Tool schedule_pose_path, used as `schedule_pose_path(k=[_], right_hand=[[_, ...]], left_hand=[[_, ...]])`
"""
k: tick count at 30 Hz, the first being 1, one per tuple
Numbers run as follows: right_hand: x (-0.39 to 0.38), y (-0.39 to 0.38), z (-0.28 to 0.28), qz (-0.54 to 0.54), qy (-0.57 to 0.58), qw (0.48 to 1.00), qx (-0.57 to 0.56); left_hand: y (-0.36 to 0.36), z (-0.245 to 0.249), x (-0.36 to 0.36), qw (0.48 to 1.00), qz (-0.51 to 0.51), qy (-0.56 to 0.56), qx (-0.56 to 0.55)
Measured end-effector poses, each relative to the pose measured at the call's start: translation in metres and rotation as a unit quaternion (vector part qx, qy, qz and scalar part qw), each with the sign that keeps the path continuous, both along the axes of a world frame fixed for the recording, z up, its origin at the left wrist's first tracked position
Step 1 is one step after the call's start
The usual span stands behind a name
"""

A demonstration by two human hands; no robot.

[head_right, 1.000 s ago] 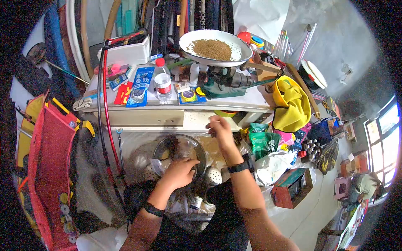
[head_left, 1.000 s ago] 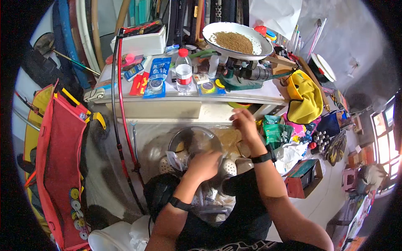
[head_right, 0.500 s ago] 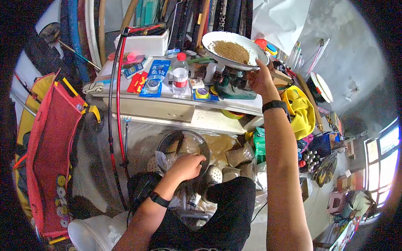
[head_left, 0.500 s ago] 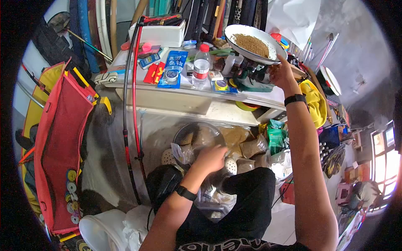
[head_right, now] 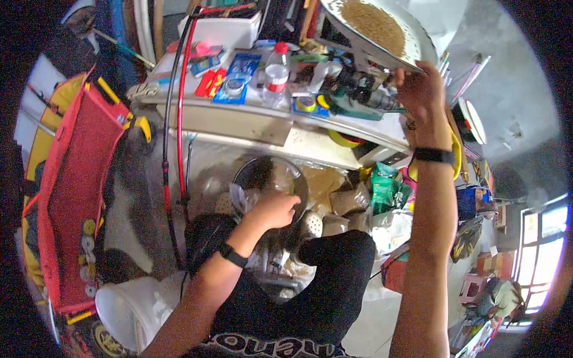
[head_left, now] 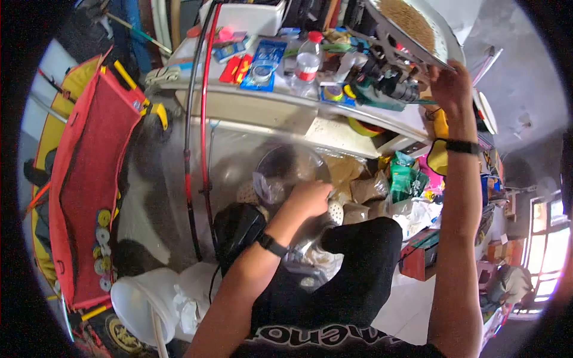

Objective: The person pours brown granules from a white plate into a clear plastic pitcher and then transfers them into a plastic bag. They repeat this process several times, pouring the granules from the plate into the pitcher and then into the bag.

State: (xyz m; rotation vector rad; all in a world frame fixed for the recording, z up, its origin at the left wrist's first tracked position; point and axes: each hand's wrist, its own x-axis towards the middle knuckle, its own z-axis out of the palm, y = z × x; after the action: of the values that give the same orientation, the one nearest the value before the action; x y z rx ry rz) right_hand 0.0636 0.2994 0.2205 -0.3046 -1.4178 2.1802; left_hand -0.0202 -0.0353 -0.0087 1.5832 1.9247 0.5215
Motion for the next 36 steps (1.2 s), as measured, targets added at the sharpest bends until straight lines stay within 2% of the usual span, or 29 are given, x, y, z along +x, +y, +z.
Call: schedule_pose_path(k=[1,2,4,5,6,8,9,10,12,13,15,16,18,24,26,27,30,34,35,36], right_hand=[[0.006,-0.038,0.004,-0.079,-0.016,0.996,-0.036],[0.032,-0.012,-0.030,0.069,0.070,0.990,0.102],[0.055,-0.092,-0.020,-0.128,-0.046,0.991,0.012],[0.079,-0.106,-0.030,-0.149,-0.080,0.979,-0.117],[0.094,-0.129,-0.044,-0.182,-0.073,0.971,-0.137],[0.117,-0.173,-0.061,-0.209,-0.134,0.948,-0.199],[0.127,-0.188,-0.070,-0.169,-0.117,0.945,-0.253],[0.157,-0.181,-0.099,-0.075,-0.079,0.963,-0.247],[0.162,-0.211,-0.112,-0.169,-0.103,0.962,-0.186],[0.153,-0.225,-0.111,-0.168,-0.106,0.962,-0.189],[0.129,-0.251,-0.097,-0.346,-0.164,0.905,-0.187],[0.140,-0.240,-0.113,-0.340,-0.189,0.896,-0.213],[0.161,-0.215,-0.140,-0.202,-0.166,0.928,-0.266],[0.152,-0.209,-0.179,-0.286,-0.190,0.903,-0.257],[0.154,-0.195,-0.198,-0.228,-0.178,0.915,-0.282],[0.150,-0.195,-0.203,-0.256,-0.193,0.900,-0.294],[0.135,-0.203,-0.205,-0.215,-0.150,0.941,-0.215],[0.137,-0.202,-0.207,-0.205,-0.136,0.942,-0.230],[0.134,-0.207,-0.196,-0.190,-0.123,0.938,-0.262],[0.133,-0.209,-0.192,-0.178,-0.107,0.934,-0.292]], left_hand=[[0.001,-0.002,-0.001,1.000,0.007,-0.004,-0.007],[0.001,-0.005,0.000,1.000,0.010,-0.003,0.005],[-0.003,-0.007,0.001,1.000,0.018,-0.007,0.010],[-0.004,-0.004,0.000,1.000,0.013,0.007,0.007],[-0.006,-0.004,0.001,1.000,0.007,0.017,0.003],[-0.007,-0.010,0.002,1.000,0.022,0.005,0.013],[-0.008,-0.008,0.001,1.000,0.018,0.009,0.004],[-0.010,-0.009,0.003,1.000,0.012,0.011,-0.006],[-0.012,-0.022,0.006,1.000,0.018,0.013,0.011],[-0.014,-0.020,0.006,0.999,0.017,0.029,0.019],[-0.012,-0.025,0.005,0.999,0.004,0.037,-0.002],[-0.011,-0.030,0.004,0.999,0.003,0.032,-0.007],[-0.013,-0.026,0.002,0.993,0.000,0.029,-0.112],[-0.022,-0.031,-0.007,0.988,0.025,0.067,-0.137],[-0.024,-0.034,-0.011,0.980,0.039,0.068,-0.182],[-0.027,-0.044,-0.012,0.978,0.039,0.075,-0.189],[-0.036,-0.060,-0.001,0.967,0.091,0.085,-0.224],[-0.050,-0.106,0.019,0.962,0.131,0.073,-0.227],[-0.048,-0.111,0.021,0.946,0.140,0.040,-0.289],[-0.048,-0.123,0.023,0.945,0.141,0.041,-0.292]])
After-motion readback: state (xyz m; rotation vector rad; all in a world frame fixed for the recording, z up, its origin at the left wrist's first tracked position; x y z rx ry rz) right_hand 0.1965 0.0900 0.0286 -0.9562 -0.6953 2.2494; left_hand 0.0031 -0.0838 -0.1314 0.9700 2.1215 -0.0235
